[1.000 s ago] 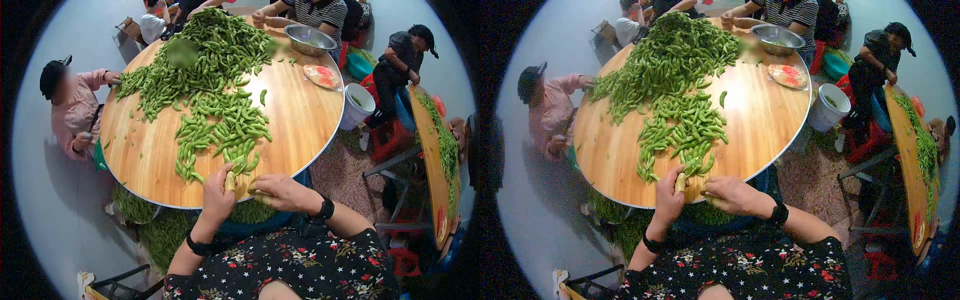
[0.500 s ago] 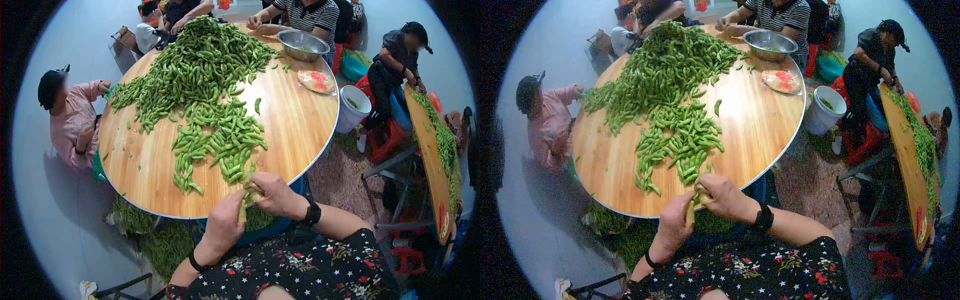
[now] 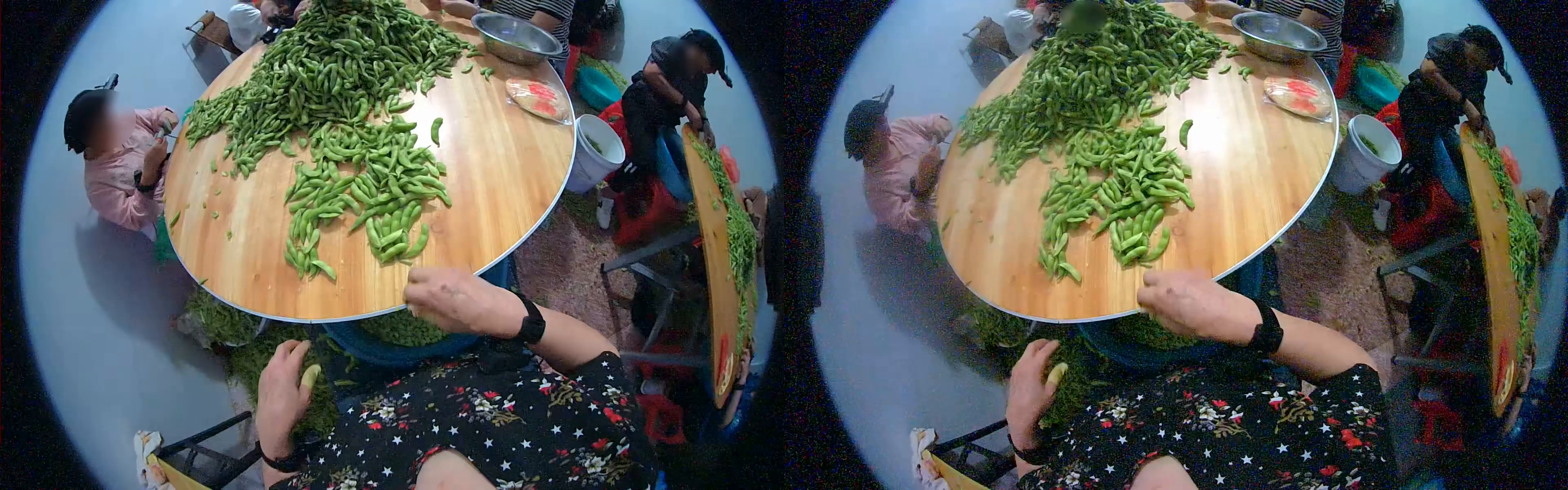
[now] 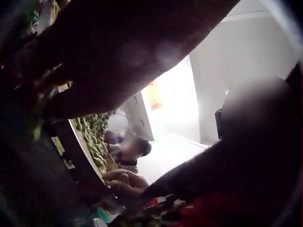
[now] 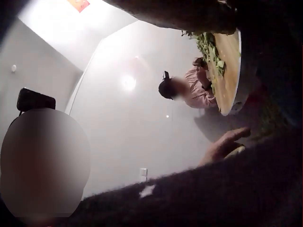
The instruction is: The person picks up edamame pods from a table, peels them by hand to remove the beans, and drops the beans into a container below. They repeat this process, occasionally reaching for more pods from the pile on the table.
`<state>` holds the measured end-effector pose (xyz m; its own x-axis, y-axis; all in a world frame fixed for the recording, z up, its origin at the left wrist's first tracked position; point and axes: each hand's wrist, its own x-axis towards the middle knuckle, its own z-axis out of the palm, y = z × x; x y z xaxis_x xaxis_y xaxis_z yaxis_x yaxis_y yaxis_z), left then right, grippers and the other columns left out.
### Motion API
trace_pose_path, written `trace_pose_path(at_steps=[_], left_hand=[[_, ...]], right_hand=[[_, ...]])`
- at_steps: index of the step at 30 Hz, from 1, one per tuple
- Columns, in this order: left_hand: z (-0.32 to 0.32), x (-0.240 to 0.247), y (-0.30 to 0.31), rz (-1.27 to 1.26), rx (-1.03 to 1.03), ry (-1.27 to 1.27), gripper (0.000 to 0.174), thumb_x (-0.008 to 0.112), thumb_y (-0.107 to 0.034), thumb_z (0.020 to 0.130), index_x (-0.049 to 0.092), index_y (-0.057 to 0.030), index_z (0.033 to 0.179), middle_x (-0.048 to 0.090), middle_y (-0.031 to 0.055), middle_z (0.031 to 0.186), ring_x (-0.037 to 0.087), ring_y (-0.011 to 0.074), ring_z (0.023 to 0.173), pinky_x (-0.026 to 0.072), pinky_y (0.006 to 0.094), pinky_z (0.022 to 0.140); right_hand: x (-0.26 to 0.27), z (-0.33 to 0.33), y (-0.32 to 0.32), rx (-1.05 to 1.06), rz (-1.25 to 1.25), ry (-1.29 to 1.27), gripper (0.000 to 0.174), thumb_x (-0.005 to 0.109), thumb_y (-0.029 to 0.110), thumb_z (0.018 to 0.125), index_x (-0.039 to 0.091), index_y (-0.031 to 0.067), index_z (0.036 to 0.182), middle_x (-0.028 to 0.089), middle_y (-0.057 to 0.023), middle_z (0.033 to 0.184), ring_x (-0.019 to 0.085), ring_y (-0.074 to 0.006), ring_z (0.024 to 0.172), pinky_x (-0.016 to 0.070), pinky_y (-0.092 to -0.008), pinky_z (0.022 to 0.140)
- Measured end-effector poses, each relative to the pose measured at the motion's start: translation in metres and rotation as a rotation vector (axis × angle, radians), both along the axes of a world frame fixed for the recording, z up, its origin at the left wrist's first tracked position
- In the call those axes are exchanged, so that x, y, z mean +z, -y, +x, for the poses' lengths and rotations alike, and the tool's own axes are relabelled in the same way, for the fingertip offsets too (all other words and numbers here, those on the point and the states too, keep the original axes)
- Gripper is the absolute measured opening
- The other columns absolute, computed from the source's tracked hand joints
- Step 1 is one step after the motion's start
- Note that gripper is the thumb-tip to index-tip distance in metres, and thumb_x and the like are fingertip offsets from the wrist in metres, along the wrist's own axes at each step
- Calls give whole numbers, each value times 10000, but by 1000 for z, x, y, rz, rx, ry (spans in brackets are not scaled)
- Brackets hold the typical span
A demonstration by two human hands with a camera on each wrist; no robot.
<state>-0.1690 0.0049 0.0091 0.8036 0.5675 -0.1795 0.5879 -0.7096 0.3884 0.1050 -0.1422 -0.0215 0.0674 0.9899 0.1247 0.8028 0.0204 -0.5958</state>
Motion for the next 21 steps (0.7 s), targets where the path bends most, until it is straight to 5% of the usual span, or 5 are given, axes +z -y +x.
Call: trace_pose_path(at_steps=[4, 9, 12, 14, 21], left_hand=[[47, 9, -7, -14, -124, 221, 386, 650, -128, 798, 556, -15, 1154, 571, 203, 1104, 571, 372, 974, 475, 404, 812], [142, 4, -5, 266, -467, 533, 469, 676, -170, 760, 551, -77, 1202, 500, 179, 1240, 473, 377, 1133, 403, 450, 921], [172, -19, -5, 345, -552, 453, 506, 691, -191, 735, 544, -93, 1210, 452, 160, 1303, 414, 371, 1190, 356, 464, 964], [171, -27, -8, 368, -528, 425, 479, 695, -206, 740, 568, -90, 1186, 479, 175, 1280, 433, 388, 1172, 360, 466, 983], [159, -38, -15, 236, -320, 509, 408, 687, -194, 748, 594, -51, 1120, 526, 182, 1222, 437, 400, 1188, 350, 478, 995]], right_hand=[[16, 6, 4, 255, -49, -64, 140, 580, 122, 844, 557, 31, 947, 546, -155, 863, 576, -353, 827, 466, -421, 700], [21, 71, -26, -310, 227, -325, 208, 622, 168, 869, 634, 52, 1041, 585, -53, 736, 514, -127, 659, 448, -281, 635], [22, 138, -60, -379, 363, -203, 151, 625, 113, 836, 666, 5, 933, 629, -85, 768, 583, -148, 687, 476, -300, 649], [18, 177, -89, -355, 390, -105, 156, 595, 139, 794, 650, 23, 884, 627, -174, 824, 621, -312, 785, 489, -371, 712], [-25, 244, -174, -344, 241, 368, 175, 609, 148, 758, 604, 28, 885, 599, -174, 889, 589, -350, 895, 482, -425, 765]])
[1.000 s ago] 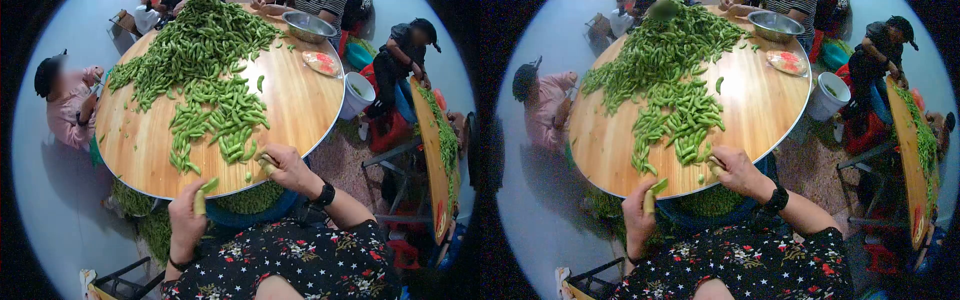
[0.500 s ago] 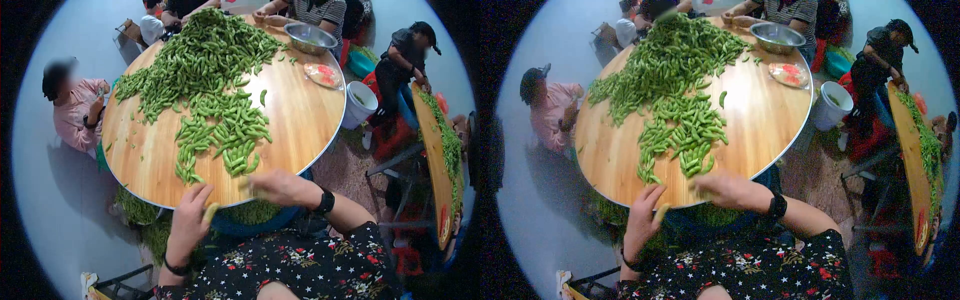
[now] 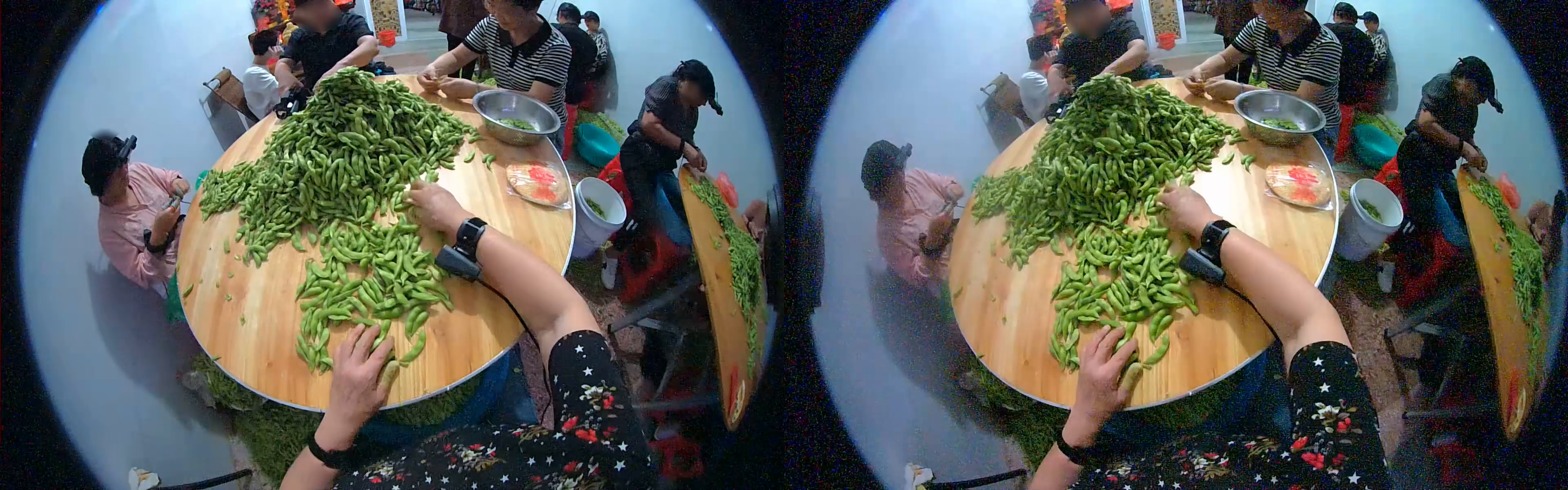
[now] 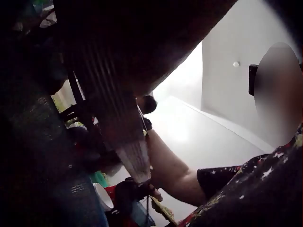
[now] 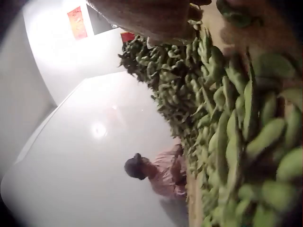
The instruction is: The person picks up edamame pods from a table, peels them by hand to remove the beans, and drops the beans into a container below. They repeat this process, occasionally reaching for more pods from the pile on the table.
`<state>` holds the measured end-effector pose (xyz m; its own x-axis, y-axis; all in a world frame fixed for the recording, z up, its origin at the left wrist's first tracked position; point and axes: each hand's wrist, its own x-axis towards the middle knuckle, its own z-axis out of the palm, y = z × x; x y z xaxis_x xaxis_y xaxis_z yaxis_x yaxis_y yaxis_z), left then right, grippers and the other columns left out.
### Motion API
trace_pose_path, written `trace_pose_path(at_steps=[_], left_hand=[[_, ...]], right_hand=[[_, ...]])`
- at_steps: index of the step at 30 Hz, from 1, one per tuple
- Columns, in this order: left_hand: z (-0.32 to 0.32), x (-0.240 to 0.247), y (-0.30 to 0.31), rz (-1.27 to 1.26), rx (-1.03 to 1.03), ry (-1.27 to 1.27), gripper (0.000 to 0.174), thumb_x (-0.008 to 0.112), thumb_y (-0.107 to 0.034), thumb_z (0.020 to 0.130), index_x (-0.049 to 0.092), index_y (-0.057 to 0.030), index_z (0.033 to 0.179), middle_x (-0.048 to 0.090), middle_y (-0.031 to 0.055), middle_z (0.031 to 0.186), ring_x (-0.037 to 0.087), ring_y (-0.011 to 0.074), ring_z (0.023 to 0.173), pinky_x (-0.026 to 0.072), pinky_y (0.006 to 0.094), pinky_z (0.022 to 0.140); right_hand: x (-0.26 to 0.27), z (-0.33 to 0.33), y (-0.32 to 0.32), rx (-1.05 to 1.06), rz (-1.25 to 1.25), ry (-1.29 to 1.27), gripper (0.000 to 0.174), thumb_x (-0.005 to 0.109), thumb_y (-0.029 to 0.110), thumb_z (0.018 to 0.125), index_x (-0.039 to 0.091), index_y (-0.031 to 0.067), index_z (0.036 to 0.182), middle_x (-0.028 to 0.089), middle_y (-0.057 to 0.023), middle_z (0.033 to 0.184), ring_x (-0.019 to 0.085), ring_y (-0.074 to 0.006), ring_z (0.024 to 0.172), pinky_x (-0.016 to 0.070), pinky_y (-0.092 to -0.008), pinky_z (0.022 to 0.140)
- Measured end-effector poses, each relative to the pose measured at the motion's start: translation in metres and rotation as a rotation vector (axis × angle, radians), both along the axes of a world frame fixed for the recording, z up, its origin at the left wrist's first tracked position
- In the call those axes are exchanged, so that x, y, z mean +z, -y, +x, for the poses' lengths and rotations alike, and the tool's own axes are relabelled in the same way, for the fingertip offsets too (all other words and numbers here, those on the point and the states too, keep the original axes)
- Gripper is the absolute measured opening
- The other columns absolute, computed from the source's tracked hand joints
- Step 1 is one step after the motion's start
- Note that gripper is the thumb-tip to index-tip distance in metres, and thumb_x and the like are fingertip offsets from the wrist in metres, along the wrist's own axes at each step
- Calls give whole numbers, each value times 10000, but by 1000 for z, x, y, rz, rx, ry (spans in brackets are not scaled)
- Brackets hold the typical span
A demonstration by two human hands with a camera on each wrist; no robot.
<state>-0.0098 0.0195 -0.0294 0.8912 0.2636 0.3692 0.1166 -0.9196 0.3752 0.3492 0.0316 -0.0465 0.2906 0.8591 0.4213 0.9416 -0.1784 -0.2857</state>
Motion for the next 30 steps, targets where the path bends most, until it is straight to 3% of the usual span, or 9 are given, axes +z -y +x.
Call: trace_pose_path(at_steps=[5, 9, 11, 13, 17, 21, 23, 28, 30], left_hand=[[0, 0, 0, -45, 18, 29, 429, 681, -182, 747, 585, -28, 1135, 515, 189, 1231, 433, 407, 1189, 341, 484, 1000], [-1, 1, 3, -28, 31, 57, 437, 678, -178, 749, 577, -23, 1146, 507, 192, 1236, 424, 407, 1196, 333, 483, 1003], [-3, 2, 3, -6, 51, 71, 439, 678, -178, 751, 576, -22, 1148, 506, 193, 1236, 423, 405, 1197, 331, 485, 1003], [-4, 3, 3, -15, 83, 117, 431, 674, -180, 757, 579, -24, 1146, 503, 192, 1237, 424, 403, 1195, 322, 491, 1006], [-5, 2, 2, -4, 96, 132, 427, 677, -196, 764, 582, -30, 1147, 505, 190, 1235, 422, 398, 1203, 317, 485, 1000], [-7, -4, 0, 17, 94, 170, 467, 663, -197, 754, 564, -22, 1176, 494, 177, 1235, 403, 378, 1214, 307, 482, 996], [-14, -3, -3, -16, 120, 250, 494, 694, -250, 747, 572, -24, 1168, 499, 188, 1239, 416, 383, 1210, 321, 477, 986], [-63, -10, -48, 74, 489, 33, 868, 705, -442, 737, 333, 4, 1382, 309, 274, 1417, 268, 434, 1323, 244, 499, 1071], [-60, -17, -53, 81, 467, -131, 945, 685, -493, 736, 263, 32, 1399, 253, 286, 1440, 228, 442, 1340, 216, 505, 1087]], right_hand=[[-6, -34, -5, -118, 32, -189, 147, 539, 101, 777, 564, -11, 870, 588, -239, 859, 591, -389, 845, 472, -465, 768], [2, -86, 1, 237, -5, -394, 192, 530, 116, 771, 526, -31, 895, 581, -260, 874, 570, -433, 847, 456, -480, 751], [17, -95, -1, 216, -136, -376, 199, 533, 96, 773, 521, -19, 934, 574, -242, 902, 563, -420, 851, 452, -469, 751], [19, -82, -13, 89, 90, -468, 187, 534, 78, 774, 510, -15, 935, 563, -226, 908, 555, -399, 845, 450, -463, 756], [11, -60, -43, -8, -75, -297, 216, 553, 90, 755, 569, 20, 959, 604, -244, 898, 586, -397, 862, 469, -455, 769], [21, -98, -24, 256, -76, -321, 242, 508, 82, 774, 576, 6, 994, 614, -246, 897, 587, -412, 853, 473, -456, 761], [26, -96, -4, 192, 120, -536, 203, 481, 74, 798, 557, 2, 972, 602, -243, 885, 580, -414, 827, 468, -465, 750], [30, -78, 91, -207, -1, -111, 154, 511, 129, 866, 504, 5, 957, 586, -247, 891, 580, -415, 818, 456, -475, 709], [8, -90, 102, -305, -61, -79, 153, 518, 126, 852, 487, 13, 950, 567, -230, 891, 580, -409, 804, 461, -476, 687]])
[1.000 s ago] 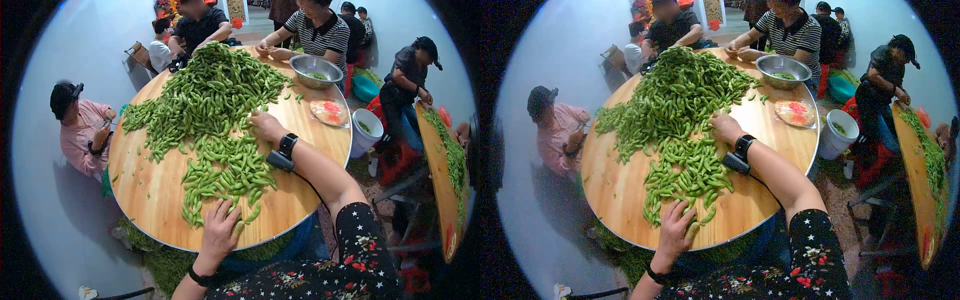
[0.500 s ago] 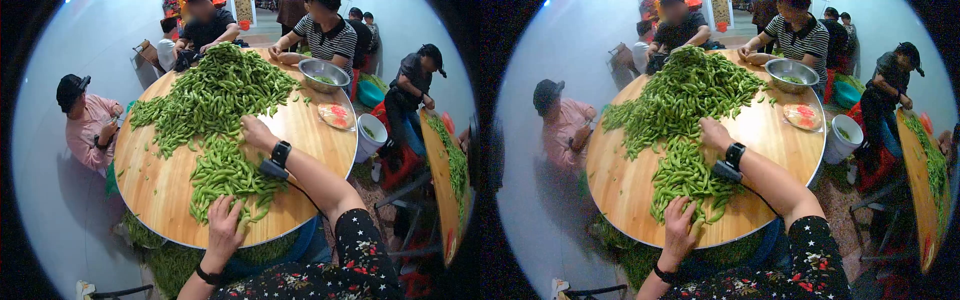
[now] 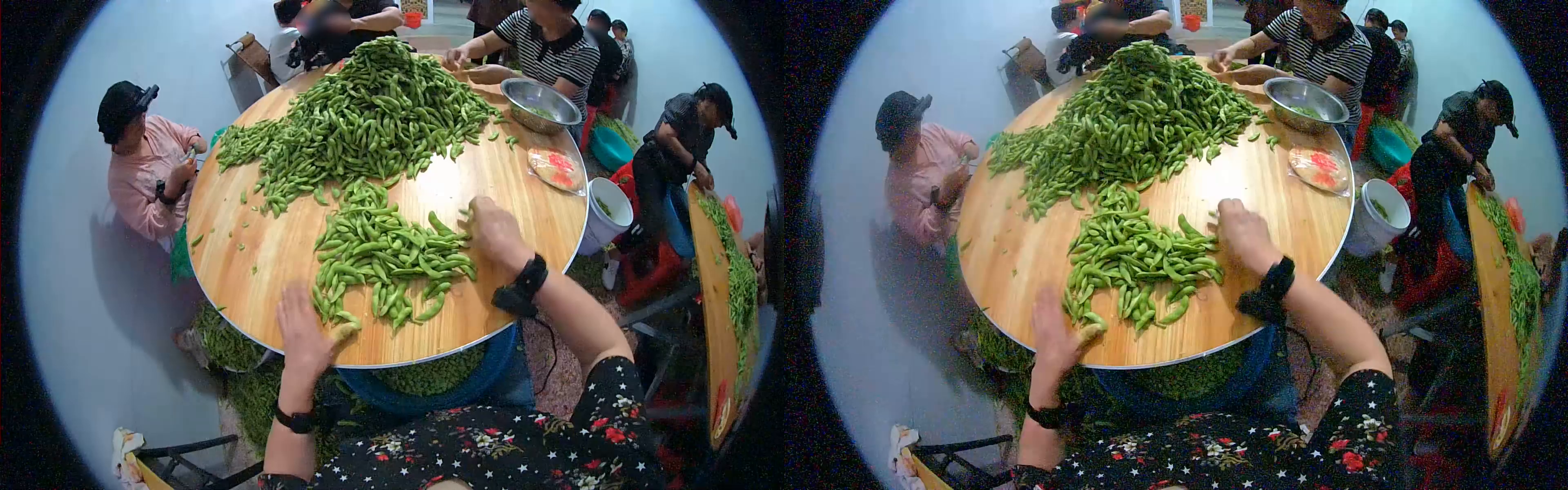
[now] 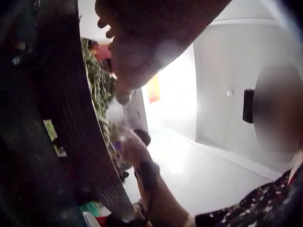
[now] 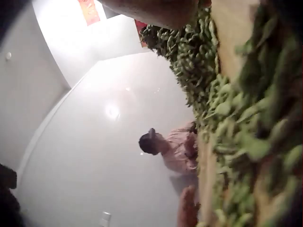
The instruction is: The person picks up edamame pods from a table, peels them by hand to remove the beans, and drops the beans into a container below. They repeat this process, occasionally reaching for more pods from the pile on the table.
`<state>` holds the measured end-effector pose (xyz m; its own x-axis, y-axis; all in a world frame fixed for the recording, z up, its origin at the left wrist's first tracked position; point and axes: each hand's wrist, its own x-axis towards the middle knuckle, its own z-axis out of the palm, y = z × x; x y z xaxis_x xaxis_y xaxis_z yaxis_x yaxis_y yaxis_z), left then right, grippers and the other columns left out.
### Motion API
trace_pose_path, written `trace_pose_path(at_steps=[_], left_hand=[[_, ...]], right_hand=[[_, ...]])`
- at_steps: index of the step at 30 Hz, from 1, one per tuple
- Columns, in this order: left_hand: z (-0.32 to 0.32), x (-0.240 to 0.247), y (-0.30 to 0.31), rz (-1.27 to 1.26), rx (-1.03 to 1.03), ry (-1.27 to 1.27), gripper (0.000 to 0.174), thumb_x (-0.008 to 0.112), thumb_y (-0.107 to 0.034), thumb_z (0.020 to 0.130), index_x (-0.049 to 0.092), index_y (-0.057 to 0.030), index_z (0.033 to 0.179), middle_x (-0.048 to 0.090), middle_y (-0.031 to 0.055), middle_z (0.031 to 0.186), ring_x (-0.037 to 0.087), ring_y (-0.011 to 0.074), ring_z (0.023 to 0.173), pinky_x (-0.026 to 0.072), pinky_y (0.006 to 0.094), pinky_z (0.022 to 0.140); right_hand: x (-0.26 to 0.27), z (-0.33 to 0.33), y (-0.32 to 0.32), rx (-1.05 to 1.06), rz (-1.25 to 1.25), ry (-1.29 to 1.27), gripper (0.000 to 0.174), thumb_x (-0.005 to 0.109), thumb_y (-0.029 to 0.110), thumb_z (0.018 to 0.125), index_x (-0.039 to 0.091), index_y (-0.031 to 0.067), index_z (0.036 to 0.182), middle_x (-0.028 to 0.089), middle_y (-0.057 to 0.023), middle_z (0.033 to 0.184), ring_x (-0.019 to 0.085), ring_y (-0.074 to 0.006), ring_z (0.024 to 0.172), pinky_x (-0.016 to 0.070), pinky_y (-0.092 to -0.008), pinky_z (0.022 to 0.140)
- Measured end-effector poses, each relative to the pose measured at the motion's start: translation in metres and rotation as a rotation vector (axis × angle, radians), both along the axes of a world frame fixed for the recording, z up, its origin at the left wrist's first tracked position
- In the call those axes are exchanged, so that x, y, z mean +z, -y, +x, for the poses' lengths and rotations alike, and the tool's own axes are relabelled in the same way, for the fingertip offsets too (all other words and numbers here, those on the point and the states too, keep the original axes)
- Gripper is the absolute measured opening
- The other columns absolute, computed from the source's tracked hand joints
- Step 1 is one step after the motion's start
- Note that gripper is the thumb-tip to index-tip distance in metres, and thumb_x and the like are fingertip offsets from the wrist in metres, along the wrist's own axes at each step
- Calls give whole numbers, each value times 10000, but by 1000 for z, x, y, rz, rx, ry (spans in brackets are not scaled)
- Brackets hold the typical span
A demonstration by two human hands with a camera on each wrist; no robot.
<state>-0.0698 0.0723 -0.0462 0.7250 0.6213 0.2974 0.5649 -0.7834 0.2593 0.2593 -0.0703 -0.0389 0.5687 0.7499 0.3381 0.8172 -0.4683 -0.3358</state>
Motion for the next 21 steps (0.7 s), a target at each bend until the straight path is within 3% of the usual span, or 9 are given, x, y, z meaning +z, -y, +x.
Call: trace_pose_path(at_steps=[1, 5, 9, 10, 14, 17, 19, 20, 21], left_hand=[[2, -3, -4, -32, -21, -166, 1024, 665, -544, 735, 193, 59, 1416, 196, 299, 1463, 188, 449, 1356, 187, 510, 1103], [36, -2, 10, -38, -163, -95, 1015, 608, -584, 764, 201, 96, 1398, 189, 338, 1443, 193, 445, 1356, 170, 505, 1112], [56, 58, -15, 0, -133, 166, 759, 590, -486, 834, 376, 46, 1331, 419, 277, 1310, 445, 429, 1165, 375, 463, 962], [68, 71, -24, 21, -158, 287, 457, 604, -359, 856, 575, 2, 1135, 568, 221, 1122, 553, 383, 994, 450, 407, 851], [144, 37, -108, -26, -340, 268, 286, 599, -266, 856, 640, -19, 994, 611, 184, 986, 579, 374, 877, 467, 415, 778], [195, 13, -149, 185, -407, 315, 189, 601, -200, 834, 668, -36, 901, 621, 158, 913, 591, 365, 845, 476, 428, 757], [210, 17, -155, 208, -227, -42, 139, 551, -95, 824, 666, -36, 874, 629, 163, 944, 600, 341, 887, 492, 431, 746], [213, 16, -158, 191, -213, -32, 136, 546, -73, 798, 669, -36, 840, 626, 159, 922, 607, 332, 889, 502, 427, 735], [218, 15, -162, 204, -215, -23, 136, 546, -73, 798, 669, -36, 840, 626, 159, 922, 607, 332, 889, 502, 427, 735]], right_hand=[[-5, -9, -3, 6, 3, 0, 153, 518, 126, 852, 487, 13, 950, 567, -230, 891, 580, -409, 804, 461, -476, 687], [-9, -43, -22, 177, 147, 105, 93, 438, 22, 806, 471, 4, 891, 534, -205, 840, 577, -364, 743, 484, -461, 667], [16, -47, -15, 109, 214, 117, 99, 456, 41, 823, 452, -3, 912, 531, -224, 858, 564, -398, 762, 473, -475, 681], [17, -46, -8, 113, 255, 12, 103, 464, 57, 836, 450, -2, 919, 536, -236, 867, 561, -409, 773, 470, -480, 683], [4, -52, 6, 83, 315, -248, 146, 484, 88, 856, 457, 6, 974, 564, -266, 858, 557, -446, 808, 459, -488, 687], [-7, -52, 17, 126, 418, -396, 199, 500, 94, 848, 465, -1, 1019, 573, -266, 835, 579, -440, 762, 466, -481, 669], [-3, -42, 21, 81, 522, -472, 198, 499, 99, 853, 482, -8, 1019, 585, -234, 812, 608, -365, 695, 484, -440, 640], [-3, -25, 24, 80, 550, -520, 181, 485, 99, 890, 493, -10, 1035, 598, -98, 790, 562, -132, 601, 476, -299, 533], [22, -11, 30, -1, 567, -606, 202, 481, 96, 870, 522, -16, 1033, 595, -168, 802, 604, -205, 629, 491, -346, 568]])
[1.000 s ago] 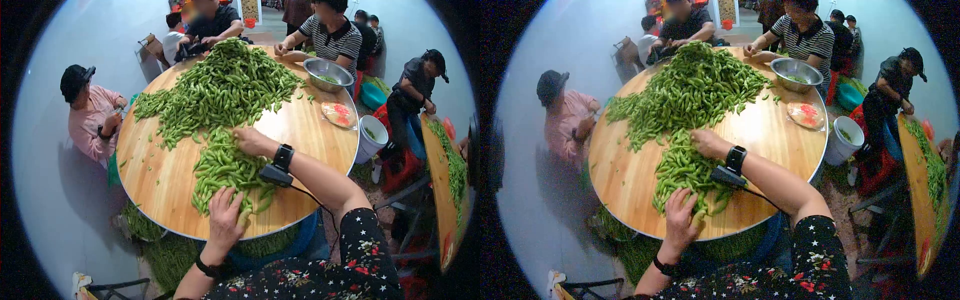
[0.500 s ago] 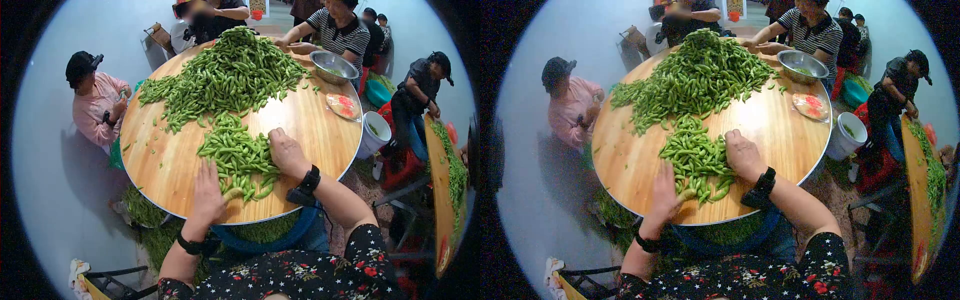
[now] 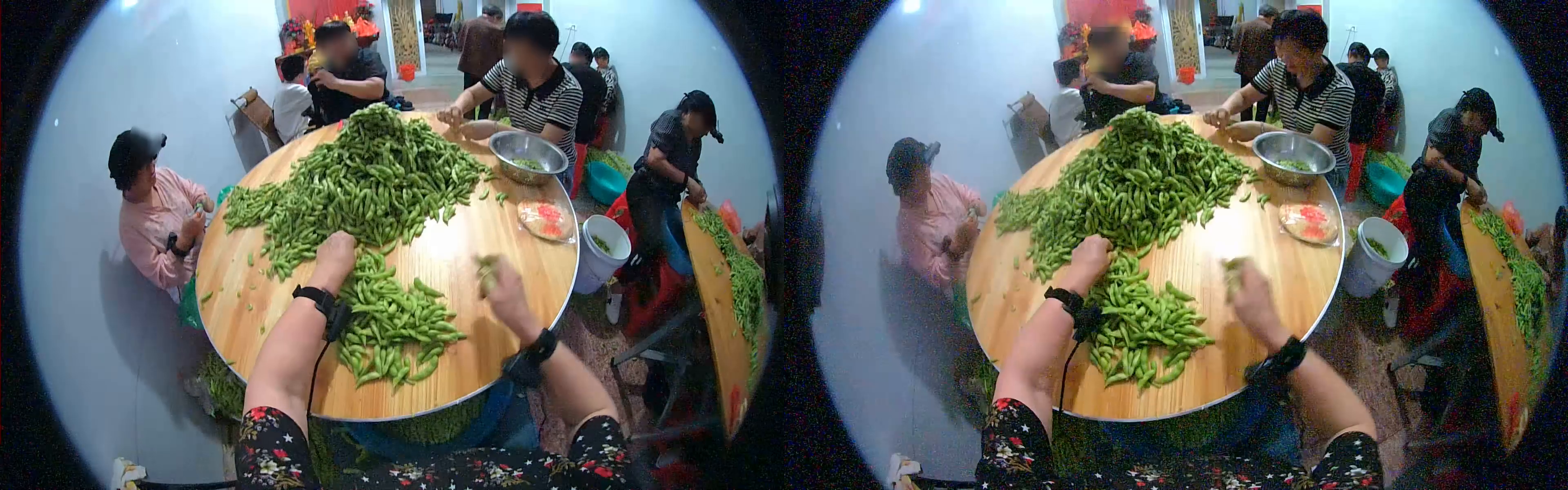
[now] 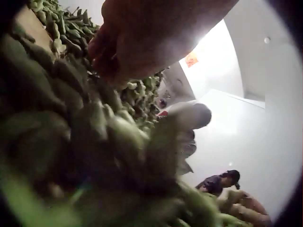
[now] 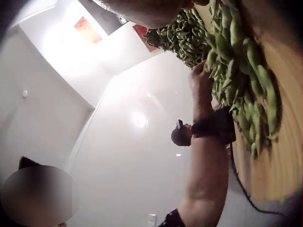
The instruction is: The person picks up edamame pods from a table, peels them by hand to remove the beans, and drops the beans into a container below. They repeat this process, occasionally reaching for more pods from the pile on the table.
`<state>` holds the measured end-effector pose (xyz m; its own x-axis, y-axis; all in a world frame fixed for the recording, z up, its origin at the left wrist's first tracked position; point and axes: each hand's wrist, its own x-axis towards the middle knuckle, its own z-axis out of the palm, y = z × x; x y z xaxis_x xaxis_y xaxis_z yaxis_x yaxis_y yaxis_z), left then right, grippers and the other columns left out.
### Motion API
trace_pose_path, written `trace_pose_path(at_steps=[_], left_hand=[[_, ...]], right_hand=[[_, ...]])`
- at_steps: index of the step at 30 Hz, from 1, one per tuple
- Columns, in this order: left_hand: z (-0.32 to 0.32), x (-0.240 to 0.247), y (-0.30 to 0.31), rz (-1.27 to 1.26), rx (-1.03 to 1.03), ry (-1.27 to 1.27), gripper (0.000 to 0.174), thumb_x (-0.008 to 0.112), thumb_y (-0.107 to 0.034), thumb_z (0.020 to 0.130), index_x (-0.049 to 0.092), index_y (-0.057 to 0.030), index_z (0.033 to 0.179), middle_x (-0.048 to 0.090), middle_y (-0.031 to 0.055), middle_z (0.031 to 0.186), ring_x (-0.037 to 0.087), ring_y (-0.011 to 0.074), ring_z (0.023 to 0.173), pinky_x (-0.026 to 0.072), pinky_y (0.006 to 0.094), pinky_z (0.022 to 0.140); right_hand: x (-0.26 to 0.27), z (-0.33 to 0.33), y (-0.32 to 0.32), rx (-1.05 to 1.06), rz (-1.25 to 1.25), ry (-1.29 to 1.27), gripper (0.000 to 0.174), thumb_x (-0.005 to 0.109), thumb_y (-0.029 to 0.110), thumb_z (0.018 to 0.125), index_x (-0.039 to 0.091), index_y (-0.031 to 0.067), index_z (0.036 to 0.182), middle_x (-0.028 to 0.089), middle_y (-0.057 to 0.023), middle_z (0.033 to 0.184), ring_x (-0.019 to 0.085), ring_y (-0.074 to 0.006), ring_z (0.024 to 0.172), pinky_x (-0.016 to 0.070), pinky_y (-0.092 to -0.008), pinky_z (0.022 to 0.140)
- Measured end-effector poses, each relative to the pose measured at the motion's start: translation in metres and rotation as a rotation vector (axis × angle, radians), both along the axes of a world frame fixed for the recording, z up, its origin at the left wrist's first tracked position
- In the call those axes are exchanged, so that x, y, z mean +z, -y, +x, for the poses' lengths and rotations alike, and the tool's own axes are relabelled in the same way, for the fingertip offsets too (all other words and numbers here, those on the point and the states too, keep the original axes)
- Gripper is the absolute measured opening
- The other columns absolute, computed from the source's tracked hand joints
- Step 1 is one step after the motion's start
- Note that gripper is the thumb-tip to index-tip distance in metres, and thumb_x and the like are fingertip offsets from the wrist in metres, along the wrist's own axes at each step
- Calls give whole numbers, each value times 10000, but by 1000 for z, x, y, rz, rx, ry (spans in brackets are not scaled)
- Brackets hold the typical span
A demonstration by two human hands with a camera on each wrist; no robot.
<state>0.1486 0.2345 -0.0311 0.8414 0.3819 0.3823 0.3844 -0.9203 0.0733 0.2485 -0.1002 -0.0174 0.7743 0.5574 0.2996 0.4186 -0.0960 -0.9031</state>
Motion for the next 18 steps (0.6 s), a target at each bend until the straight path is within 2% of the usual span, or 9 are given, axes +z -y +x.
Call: trace_pose_path(at_steps=[2, 4, 8, 10, 11, 12, 13, 14, 18], left_hand=[[4, -2, -5, -95, 74, -161, 121, 633, -159, 772, 684, -96, 862, 616, 145, 902, 601, 337, 896, 494, 439, 762], [-2, 7, 6, -121, 21, -158, 114, 633, -142, 760, 674, -104, 859, 611, 141, 909, 601, 339, 896, 495, 441, 761], [-9, 12, 27, -29, -7, -241, 200, 586, -94, 751, 599, -96, 950, 597, 105, 977, 554, 315, 983, 441, 442, 826], [-15, 16, 37, -10, 7, -48, 209, 592, -79, 727, 561, -93, 934, 593, 93, 941, 549, 302, 946, 404, 429, 815], [-18, 20, 39, -47, -3, 34, 198, 567, -50, 730, 535, -80, 923, 584, 103, 911, 544, 317, 915, 387, 436, 801], [-22, 25, 42, -47, -4, 29, 198, 567, -50, 730, 535, -80, 923, 584, 103, 911, 544, 317, 915, 387, 436, 801], [-28, 30, 44, -101, -31, 112, 217, 563, -32, 721, 539, -76, 932, 583, 125, 925, 542, 337, 913, 398, 443, 794], [-35, 35, 48, -155, -57, 197, 237, 558, -13, 713, 543, -73, 942, 583, 147, 940, 540, 358, 912, 408, 450, 788], [-64, 34, 72, -253, -171, 303, 188, 552, -50, 818, 543, -56, 1006, 597, 172, 914, 540, 373, 931, 409, 453, 803]], right_hand=[[16, 54, 9, -166, 126, 188, 231, 472, 85, 867, 545, -37, 1050, 575, -104, 738, 563, -157, 546, 484, -301, 515], [53, 82, 24, -289, 44, -193, 233, 493, 101, 867, 554, -7, 1065, 567, -69, 773, 542, -113, 553, 446, -254, 474], [43, 63, 24, -114, 121, -169, 241, 531, 135, 864, 561, 4, 1064, 558, -45, 746, 531, -107, 538, 435, -248, 468], [37, 17, 19, 25, 32, -76, 198, 554, 110, 853, 594, -13, 1003, 592, -86, 786, 556, -124, 573, 473, -274, 511], [20, 3, 13, 99, -6, 54, 204, 565, 128, 874, 608, 25, 1045, 574, -21, 727, 516, -70, 561, 429, -230, 491], [12, -18, 9, 184, -16, 58, 194, 575, 116, 867, 612, 25, 1034, 600, -49, 760, 545, -108, 610, 459, -267, 550], [10, -37, 5, 230, -45, 287, 203, 592, 106, 848, 609, 26, 1034, 612, -98, 778, 572, -153, 673, 470, -304, 607], [13, -55, 6, 323, -100, 228, 205, 597, 105, 831, 598, 11, 1013, 609, -149, 807, 590, -228, 735, 471, -341, 670], [6, -90, -12, 455, -157, 343, 174, 571, 124, 834, 557, 0, 954, 588, -191, 831, 580, -340, 799, 463, -406, 719]])
